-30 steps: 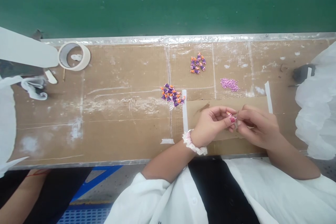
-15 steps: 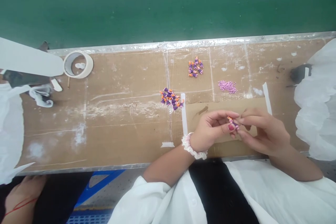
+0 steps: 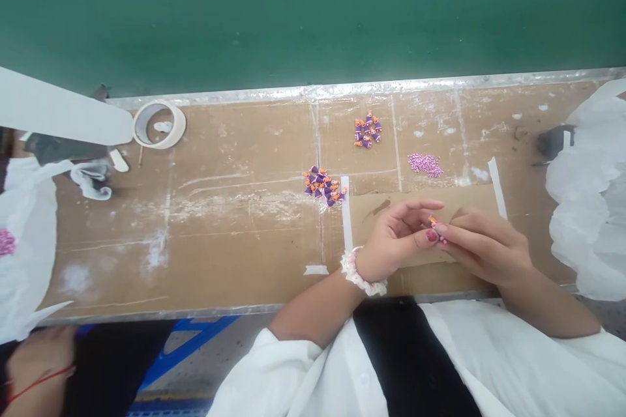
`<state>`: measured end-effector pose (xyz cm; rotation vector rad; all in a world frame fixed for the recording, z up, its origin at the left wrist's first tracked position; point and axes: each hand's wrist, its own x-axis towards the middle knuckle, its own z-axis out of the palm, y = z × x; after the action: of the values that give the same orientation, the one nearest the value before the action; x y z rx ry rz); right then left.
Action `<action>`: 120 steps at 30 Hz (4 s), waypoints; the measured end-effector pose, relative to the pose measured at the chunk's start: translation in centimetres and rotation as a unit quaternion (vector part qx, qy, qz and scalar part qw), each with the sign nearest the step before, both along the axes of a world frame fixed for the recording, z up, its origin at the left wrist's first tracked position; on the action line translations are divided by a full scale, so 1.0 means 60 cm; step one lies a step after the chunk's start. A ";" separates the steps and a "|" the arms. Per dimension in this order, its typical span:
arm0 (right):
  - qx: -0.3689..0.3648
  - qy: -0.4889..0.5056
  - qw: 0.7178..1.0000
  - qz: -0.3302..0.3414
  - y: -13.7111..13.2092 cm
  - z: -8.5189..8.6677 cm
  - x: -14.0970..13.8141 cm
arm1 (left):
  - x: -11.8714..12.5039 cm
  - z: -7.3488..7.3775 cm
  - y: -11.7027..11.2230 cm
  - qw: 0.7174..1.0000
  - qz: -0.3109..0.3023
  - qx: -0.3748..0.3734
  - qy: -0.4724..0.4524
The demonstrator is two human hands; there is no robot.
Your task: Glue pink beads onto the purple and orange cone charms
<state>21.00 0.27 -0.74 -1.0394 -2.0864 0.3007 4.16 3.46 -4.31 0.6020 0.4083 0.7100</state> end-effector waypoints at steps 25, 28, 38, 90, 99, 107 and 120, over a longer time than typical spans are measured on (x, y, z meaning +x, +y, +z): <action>0.146 -0.072 0.987 -0.001 0.005 -0.021 0.019 | -0.010 0.012 0.001 0.915 0.058 0.347 0.197; 0.144 -0.066 0.987 -0.009 0.003 -0.020 0.019 | -0.010 0.015 0.001 0.921 0.060 0.336 0.189; 0.136 -0.040 0.990 -0.010 0.003 -0.013 0.012 | -0.010 0.016 0.004 0.919 0.073 0.345 0.174; -0.204 0.121 0.971 -0.025 0.011 0.013 0.002 | -0.008 0.020 0.020 0.993 -0.051 -0.054 0.086; -0.206 0.126 0.970 -0.018 0.011 0.017 0.001 | -0.008 0.022 0.019 0.993 -0.052 -0.059 0.087; -0.163 0.116 0.979 -0.022 0.007 0.013 0.002 | -0.004 0.017 0.014 0.994 -0.068 -0.075 0.035; -0.125 0.136 0.983 -0.017 0.010 0.013 -0.001 | 0.012 0.016 -0.009 0.981 -0.049 -0.183 -0.041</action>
<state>20.92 0.89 0.06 -1.1105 -1.8143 0.6640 4.86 2.92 -3.36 0.2432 0.4179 0.5450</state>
